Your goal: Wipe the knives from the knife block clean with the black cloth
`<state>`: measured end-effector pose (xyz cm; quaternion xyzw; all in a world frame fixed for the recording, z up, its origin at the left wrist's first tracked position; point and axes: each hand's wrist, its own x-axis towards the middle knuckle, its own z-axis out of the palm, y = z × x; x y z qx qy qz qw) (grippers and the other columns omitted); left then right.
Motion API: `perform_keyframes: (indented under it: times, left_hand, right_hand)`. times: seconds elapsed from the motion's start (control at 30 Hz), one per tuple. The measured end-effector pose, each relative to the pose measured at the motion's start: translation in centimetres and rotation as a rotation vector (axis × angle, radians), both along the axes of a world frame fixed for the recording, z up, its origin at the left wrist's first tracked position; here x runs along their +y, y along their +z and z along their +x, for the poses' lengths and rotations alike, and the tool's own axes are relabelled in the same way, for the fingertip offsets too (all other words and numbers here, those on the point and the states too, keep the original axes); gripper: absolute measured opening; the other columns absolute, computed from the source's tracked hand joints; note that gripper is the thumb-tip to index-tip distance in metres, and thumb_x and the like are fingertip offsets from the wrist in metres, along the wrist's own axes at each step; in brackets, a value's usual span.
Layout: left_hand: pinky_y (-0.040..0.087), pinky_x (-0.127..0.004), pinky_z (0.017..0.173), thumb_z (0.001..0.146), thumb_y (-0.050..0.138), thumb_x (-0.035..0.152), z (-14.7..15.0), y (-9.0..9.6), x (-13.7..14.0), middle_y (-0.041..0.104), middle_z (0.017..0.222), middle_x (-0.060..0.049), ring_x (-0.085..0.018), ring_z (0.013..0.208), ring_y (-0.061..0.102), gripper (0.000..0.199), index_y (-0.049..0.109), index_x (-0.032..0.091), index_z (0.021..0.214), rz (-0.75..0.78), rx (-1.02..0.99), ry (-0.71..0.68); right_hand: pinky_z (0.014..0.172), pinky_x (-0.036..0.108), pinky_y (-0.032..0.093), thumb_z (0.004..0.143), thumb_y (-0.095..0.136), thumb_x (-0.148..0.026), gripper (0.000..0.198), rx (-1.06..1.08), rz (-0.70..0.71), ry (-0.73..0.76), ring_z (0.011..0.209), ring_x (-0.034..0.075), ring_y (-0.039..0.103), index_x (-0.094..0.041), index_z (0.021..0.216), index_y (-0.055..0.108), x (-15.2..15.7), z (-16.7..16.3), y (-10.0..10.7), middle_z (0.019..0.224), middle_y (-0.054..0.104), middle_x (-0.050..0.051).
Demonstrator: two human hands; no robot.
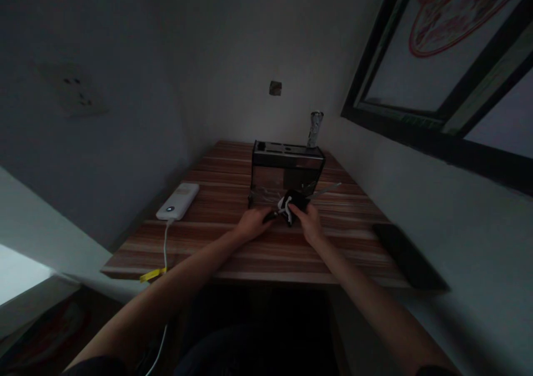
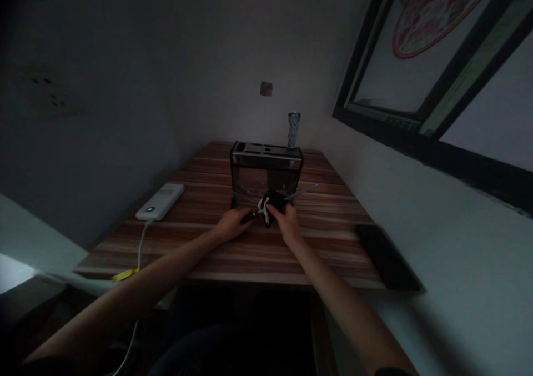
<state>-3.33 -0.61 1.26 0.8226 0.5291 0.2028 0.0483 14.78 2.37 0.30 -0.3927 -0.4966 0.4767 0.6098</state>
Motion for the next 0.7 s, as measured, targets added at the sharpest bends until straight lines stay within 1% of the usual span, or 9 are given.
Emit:
perform_keyframes:
  times: [0.1,0.17,0.3,0.4,0.47,0.7]
  left_hand:
    - [0.047,-0.025,0.073,0.082,0.05,0.031,-0.1,-0.1,0.0,0.068,0.094,-0.005,-0.02,0.085,0.064,0.03,0.053,0.022,0.111,-0.014,0.018,-0.013]
    - [0.048,-0.026,0.074,0.081,0.05,0.029,-0.1,-0.2,0.1,0.068,0.094,-0.005,-0.02,0.086,0.064,0.033,0.052,0.022,0.113,-0.027,0.03,-0.013]
    - [0.048,-0.027,0.075,0.082,0.049,0.029,-0.1,-0.3,0.1,0.068,0.094,-0.006,-0.02,0.086,0.064,0.031,0.052,0.021,0.112,-0.037,0.046,-0.015]
    - [0.048,-0.027,0.073,0.082,0.049,0.029,-0.1,-0.3,0.1,0.068,0.093,-0.007,-0.021,0.085,0.065,0.031,0.053,0.02,0.111,-0.025,0.063,-0.01]
    - [0.048,-0.028,0.072,0.082,0.048,0.03,-0.1,-0.3,0.1,0.068,0.091,-0.007,-0.022,0.083,0.065,0.031,0.053,0.02,0.11,-0.015,0.064,-0.012]
    - [0.048,-0.027,0.072,0.082,0.049,0.031,0.0,-0.2,0.2,0.068,0.092,-0.007,-0.021,0.084,0.065,0.029,0.055,0.02,0.109,-0.017,0.044,-0.009]
  right_hand:
    - [0.075,0.034,0.049,0.056,0.076,-0.032,0.037,-0.025,-0.001,0.019,0.079,0.02,0.064,-0.018,0.088,0.067,-0.7,-0.9,-0.1,0.089,0.07,0.003]
    - [0.076,0.035,0.049,0.055,0.076,-0.032,0.039,-0.028,-0.001,0.023,0.08,0.021,0.064,-0.019,0.089,0.066,-1.1,-1.3,-0.1,0.09,0.07,0.004]
    - [0.075,0.036,0.049,0.052,0.077,-0.033,0.041,-0.047,0.003,0.042,0.079,0.022,0.064,-0.018,0.088,0.065,-1.3,-1.8,-0.3,0.088,0.07,0.004]
    - [0.076,0.035,0.049,0.05,0.078,-0.032,0.044,-0.064,0.006,0.009,0.08,0.021,0.064,-0.017,0.089,0.064,-1.2,-1.9,-0.5,0.088,0.07,0.004]
    - [0.077,0.035,0.049,0.05,0.078,-0.031,0.044,-0.059,0.004,-0.005,0.08,0.02,0.063,-0.017,0.089,0.064,-1.2,-2.0,-0.6,0.088,0.07,0.004]
    - [0.076,0.034,0.049,0.052,0.077,-0.031,0.042,-0.022,0.001,0.018,0.08,0.02,0.063,-0.018,0.09,0.065,-1.1,-1.8,-0.4,0.089,0.07,0.003]
